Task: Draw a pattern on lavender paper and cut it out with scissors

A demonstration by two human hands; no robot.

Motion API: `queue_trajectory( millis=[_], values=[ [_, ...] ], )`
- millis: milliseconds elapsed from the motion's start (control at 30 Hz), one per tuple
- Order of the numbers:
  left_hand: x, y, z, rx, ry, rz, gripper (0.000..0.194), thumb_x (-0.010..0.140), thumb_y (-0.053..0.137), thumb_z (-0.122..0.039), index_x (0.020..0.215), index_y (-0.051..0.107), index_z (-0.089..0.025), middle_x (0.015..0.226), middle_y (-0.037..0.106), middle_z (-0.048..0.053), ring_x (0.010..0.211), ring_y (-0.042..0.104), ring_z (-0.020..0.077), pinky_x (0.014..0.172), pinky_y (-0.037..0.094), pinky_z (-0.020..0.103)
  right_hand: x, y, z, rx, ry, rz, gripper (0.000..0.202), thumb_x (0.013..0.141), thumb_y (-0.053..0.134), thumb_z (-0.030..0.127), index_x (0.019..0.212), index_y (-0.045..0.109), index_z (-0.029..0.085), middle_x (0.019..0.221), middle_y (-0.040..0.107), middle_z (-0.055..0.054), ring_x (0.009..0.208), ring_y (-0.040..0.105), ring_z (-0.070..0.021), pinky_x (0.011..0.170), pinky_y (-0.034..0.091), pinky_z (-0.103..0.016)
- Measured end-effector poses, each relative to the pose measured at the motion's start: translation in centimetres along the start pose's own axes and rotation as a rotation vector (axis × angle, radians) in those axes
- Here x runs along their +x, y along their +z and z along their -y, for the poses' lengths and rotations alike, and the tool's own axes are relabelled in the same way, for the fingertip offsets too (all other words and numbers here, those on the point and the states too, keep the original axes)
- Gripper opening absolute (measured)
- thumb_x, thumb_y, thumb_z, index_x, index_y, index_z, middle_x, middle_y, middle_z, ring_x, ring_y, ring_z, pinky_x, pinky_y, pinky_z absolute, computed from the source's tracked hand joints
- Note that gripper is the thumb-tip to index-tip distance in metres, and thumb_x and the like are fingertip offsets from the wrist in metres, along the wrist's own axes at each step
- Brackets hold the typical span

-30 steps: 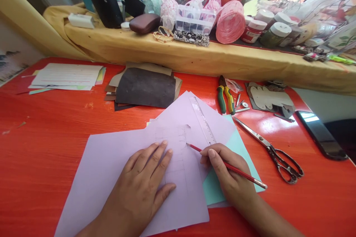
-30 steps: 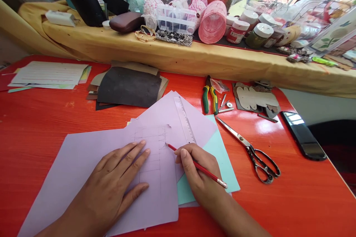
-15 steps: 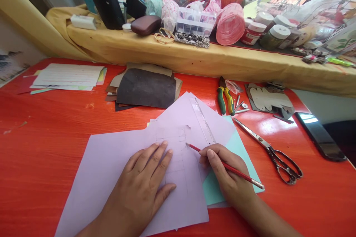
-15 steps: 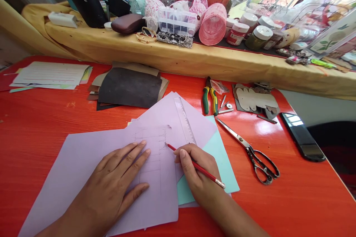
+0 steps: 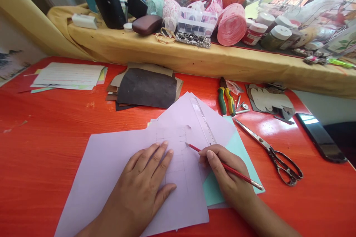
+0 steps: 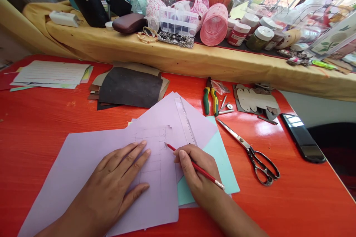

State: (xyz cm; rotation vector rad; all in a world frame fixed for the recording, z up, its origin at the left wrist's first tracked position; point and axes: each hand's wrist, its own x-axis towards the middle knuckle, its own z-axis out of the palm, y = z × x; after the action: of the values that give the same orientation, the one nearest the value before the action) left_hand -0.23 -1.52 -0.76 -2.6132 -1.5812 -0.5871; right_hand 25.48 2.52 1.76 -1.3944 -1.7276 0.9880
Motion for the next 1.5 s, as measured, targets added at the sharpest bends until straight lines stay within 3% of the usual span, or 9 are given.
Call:
queue_trajectory(
  millis=[700,1100,1500],
  values=[
    [0.1,-0.1,0.0,-0.003,0.01,-0.008,0.051,0.121,0.037,-0.045,0.148,0.07,-0.016,0.158,0.07,0.01,0.141,0.064,0.0301,0.118,0.04,0.048,0.1,0.1,-0.1,-0.034,-0.026,0.012,0.028,0.114,0.058,0.032,0.097,0.08,0.027,0.087,0.084,-0.001,0.077,0.078,-0.0188,0.069,0.059,-0.026],
    [0.1,0.1,0.1,0.004,0.021,-0.027,0.053,0.121,0.038,-0.048,0.146,0.071,-0.017,0.156,0.071,0.01,0.14,0.064,0.0288,0.117,0.04,0.046,-0.3,0.0,-0.3,0.115,-0.041,-0.098,0.035,0.118,0.057,0.039,0.094,0.078,0.026,0.076,0.075,0.0,0.069,0.071,-0.0174,0.063,0.056,-0.025],
    [-0.2,0.0,1.0,0.072,0.124,-0.003,0.049,0.114,0.053,-0.039,0.154,0.064,-0.014,0.16,0.068,0.014,0.142,0.06,0.032,0.117,0.037,0.048,-0.3,0.1,-0.4,0.105,0.006,-0.046,0.04,0.117,0.054,0.045,0.09,0.076,0.025,0.073,0.072,0.0,0.065,0.065,-0.0186,0.059,0.052,-0.027]
  ],
)
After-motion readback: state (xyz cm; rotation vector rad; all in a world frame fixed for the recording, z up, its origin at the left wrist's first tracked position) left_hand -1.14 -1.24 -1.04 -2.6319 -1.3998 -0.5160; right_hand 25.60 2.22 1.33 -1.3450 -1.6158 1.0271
